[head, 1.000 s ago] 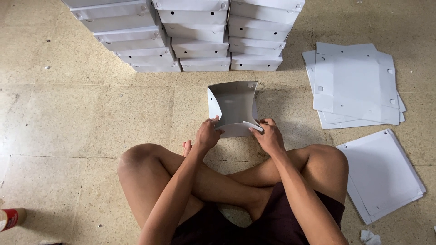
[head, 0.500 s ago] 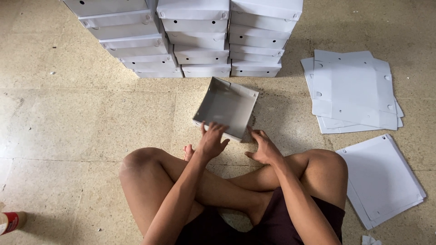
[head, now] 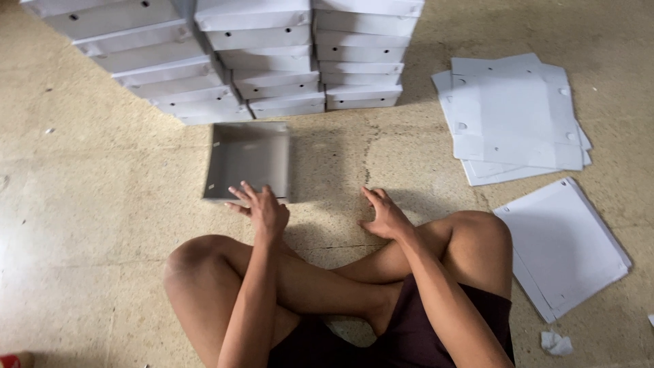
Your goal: Assembling cardboard boxes from flat pre-cut sheets by folding along creases and tucking tabs.
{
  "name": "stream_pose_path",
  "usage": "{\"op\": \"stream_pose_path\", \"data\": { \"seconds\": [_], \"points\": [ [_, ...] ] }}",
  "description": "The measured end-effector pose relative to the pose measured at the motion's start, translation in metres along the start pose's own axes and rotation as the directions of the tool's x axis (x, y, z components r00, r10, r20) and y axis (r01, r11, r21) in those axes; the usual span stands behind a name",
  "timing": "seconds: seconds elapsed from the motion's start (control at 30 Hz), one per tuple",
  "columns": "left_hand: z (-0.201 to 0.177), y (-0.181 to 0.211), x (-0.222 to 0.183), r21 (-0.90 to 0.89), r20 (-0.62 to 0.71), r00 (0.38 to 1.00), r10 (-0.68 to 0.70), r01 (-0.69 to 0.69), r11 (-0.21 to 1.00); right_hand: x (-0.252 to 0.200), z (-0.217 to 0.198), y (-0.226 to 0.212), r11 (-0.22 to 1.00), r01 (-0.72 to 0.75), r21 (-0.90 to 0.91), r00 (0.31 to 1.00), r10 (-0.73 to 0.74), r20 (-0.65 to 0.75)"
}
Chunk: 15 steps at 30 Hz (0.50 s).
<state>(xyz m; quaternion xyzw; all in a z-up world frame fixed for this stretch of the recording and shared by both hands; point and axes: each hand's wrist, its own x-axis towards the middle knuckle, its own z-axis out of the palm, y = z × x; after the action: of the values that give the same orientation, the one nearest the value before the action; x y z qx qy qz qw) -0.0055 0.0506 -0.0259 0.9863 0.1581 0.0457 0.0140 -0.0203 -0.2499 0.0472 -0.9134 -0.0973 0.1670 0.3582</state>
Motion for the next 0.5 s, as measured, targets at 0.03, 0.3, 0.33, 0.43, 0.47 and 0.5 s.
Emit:
{"op": "stream_pose_path", "data": {
  "seconds": [0.03,0.3,0.33,0.43,0.47,0.5],
  "points": [
    [-0.007,0.0,0.001,-0.11,0.032,0.999,-0.019,0.022,0.994,-0.002,-0.003,-0.003,1.0,-0.015,-0.009,1.0,0.015,0.022],
    [-0.018,-0.003,0.009,-0.12,0.22,0.975,-0.021,0.048,0.992,-0.014,-0.019,-0.01,0.991,-0.121,0.064,0.993,0.121,0.003],
    [-0.002,-0.014,0.012,-0.125,0.209,0.977,-0.032,0.059,0.99,-0.014,-0.019,-0.004,0.988,-0.125,0.095,0.992,0.124,0.01],
    [0.01,-0.026,0.024,-0.175,0.192,0.981,-0.022,0.057,0.983,-0.008,-0.009,0.021,0.991,-0.084,0.109,0.989,0.096,-0.111],
    [0.007,-0.027,0.028,-0.212,0.196,0.98,-0.026,0.068,0.975,-0.005,-0.004,0.031,0.996,-0.038,0.079,0.975,0.054,-0.214],
    [0.005,-0.022,0.029,-0.218,0.185,0.983,-0.004,0.045,0.975,-0.01,-0.021,0.033,0.996,-0.043,0.082,0.97,0.061,-0.237]
  ]
}}
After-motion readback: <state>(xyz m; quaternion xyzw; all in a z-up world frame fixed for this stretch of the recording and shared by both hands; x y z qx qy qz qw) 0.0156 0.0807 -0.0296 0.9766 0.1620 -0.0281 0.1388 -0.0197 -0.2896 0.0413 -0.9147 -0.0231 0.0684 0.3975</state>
